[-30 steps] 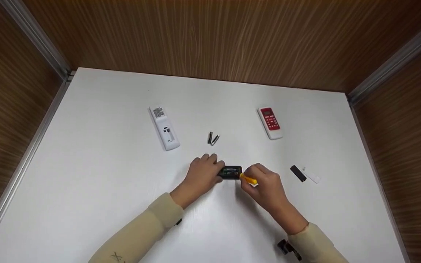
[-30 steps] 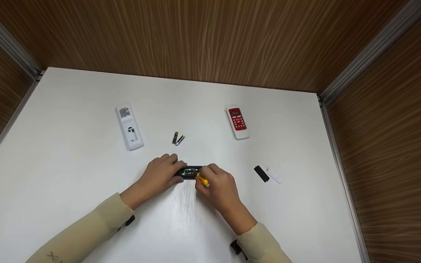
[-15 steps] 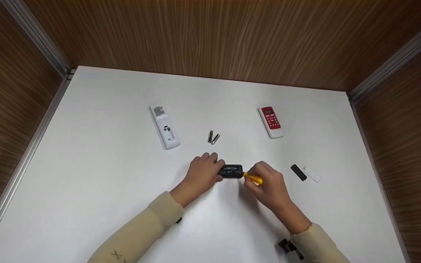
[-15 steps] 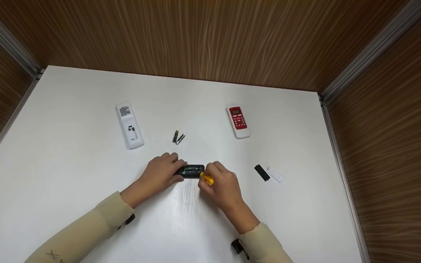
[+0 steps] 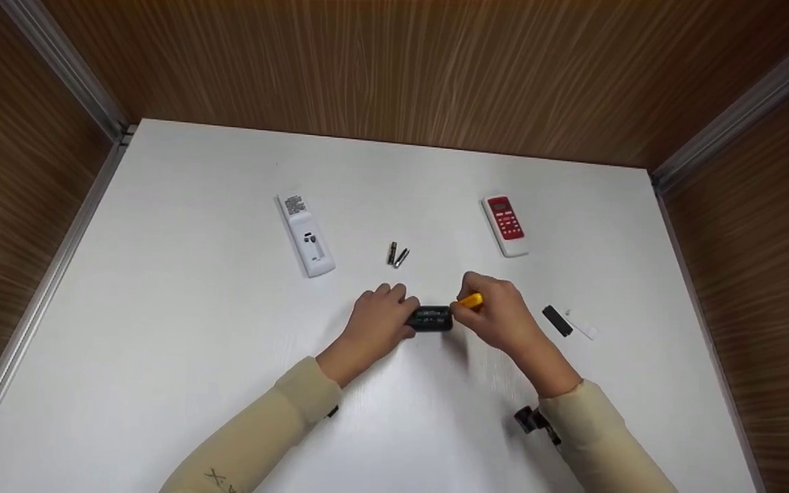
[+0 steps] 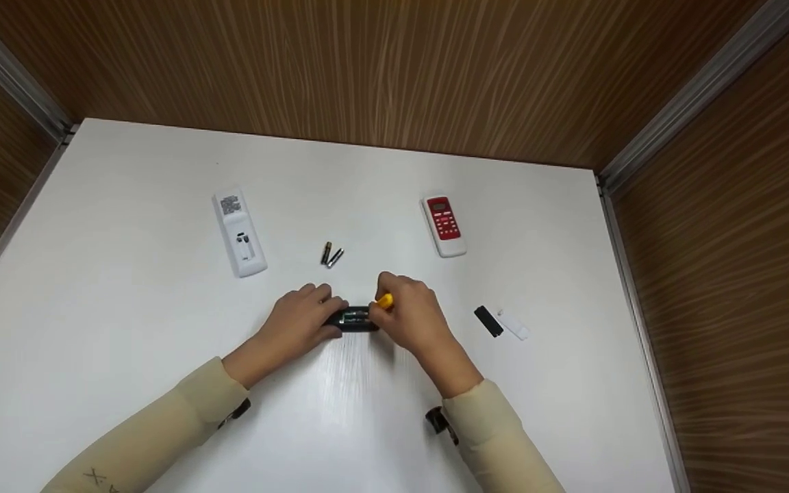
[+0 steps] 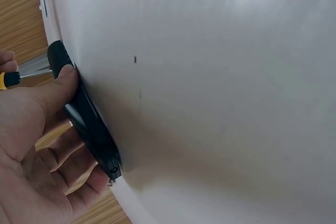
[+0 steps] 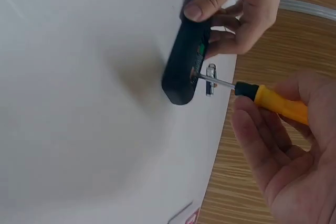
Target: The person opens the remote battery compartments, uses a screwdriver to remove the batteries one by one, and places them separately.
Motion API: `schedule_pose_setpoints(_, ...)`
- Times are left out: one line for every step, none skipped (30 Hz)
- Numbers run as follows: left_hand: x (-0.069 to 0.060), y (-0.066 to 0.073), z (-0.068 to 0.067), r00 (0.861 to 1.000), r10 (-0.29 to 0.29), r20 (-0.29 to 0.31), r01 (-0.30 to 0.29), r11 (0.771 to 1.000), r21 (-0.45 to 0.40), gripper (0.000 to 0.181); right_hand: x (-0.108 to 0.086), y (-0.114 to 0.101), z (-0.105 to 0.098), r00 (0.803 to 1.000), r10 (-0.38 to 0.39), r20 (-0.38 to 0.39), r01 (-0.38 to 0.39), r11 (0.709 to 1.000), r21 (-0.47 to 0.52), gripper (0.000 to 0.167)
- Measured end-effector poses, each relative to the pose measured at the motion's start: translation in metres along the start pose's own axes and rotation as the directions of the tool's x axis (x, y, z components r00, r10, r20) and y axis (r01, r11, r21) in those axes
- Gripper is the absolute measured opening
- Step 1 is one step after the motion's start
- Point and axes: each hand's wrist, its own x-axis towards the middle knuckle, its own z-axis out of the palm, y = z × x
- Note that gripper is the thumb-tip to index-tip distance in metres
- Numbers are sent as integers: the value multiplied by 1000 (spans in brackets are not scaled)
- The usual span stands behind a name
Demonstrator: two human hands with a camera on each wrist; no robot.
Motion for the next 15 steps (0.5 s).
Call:
schedule_pose_setpoints(0,0,0,1000,0,-4,0,1000,1,40,-1,-1,1,1000,-18,2,18,1000,-10,17)
schedule_pose_setpoints(-1,0,0,1000,1,-10,-1,1000,-3,40,-3,-1,2,999,-39,-6,39,999,-23,17)
schedule_pose_setpoints(-1,-1,1,1000,5,-16,-5,1000,-2,40,-6,-1,4,998,-66,-22,65,997,-37,18)
schedule_pose_setpoints(-1,-1,1,1000,8,-24,-9,1000,-3,40,-10,-1,7,994,-96,-45,94,994,-54,19)
schedule_pose_setpoints(-1,-1,1,999,13,-31,-13,1000,-2,40,-14,0,10,990,-121,-71,116,991,-66,20)
schedule_pose_setpoints(-1,-1,1,999,17,-36,-17,1000,2,40,-19,1,13,985,-144,-99,136,988,-77,21)
schedule_pose_setpoints(-1,-1,2,999,21,-39,-21,1000,6,40,-24,3,15,979,-161,-125,151,985,-87,21)
schedule_pose_setpoints(-1,-1,2,999,24,-42,-23,1000,10,41,-29,4,18,973,-174,-148,162,982,-94,22)
schedule_pose_setpoints(-1,-1,3,999,24,-40,-24,1000,16,41,-33,6,20,968,-185,-168,171,981,-97,22)
schedule_pose_setpoints(-1,-1,3,999,23,-37,-22,1000,17,41,-37,7,22,965,-189,-183,174,980,-97,21)
schedule_pose_setpoints(-1,-1,3,999,22,-34,-21,1000,18,40,-40,8,24,962,-191,-193,175,980,-94,21)
schedule_pose_setpoints(-1,-1,3,999,19,-31,-19,1000,19,40,-43,9,26,960,-195,-202,178,979,-97,20)
schedule_pose_setpoints(-1,-1,3,999,17,-30,-16,1000,17,40,-45,9,27,959,-196,-206,179,979,-99,20)
schedule_pose_setpoints(-1,-1,3,999,15,-32,-14,1000,16,40,-47,10,29,957,-201,-210,183,978,-101,19)
schedule_pose_setpoints(-1,-1,3,999,13,-30,-13,1000,14,40,-49,10,30,956,-206,-211,187,977,-105,19)
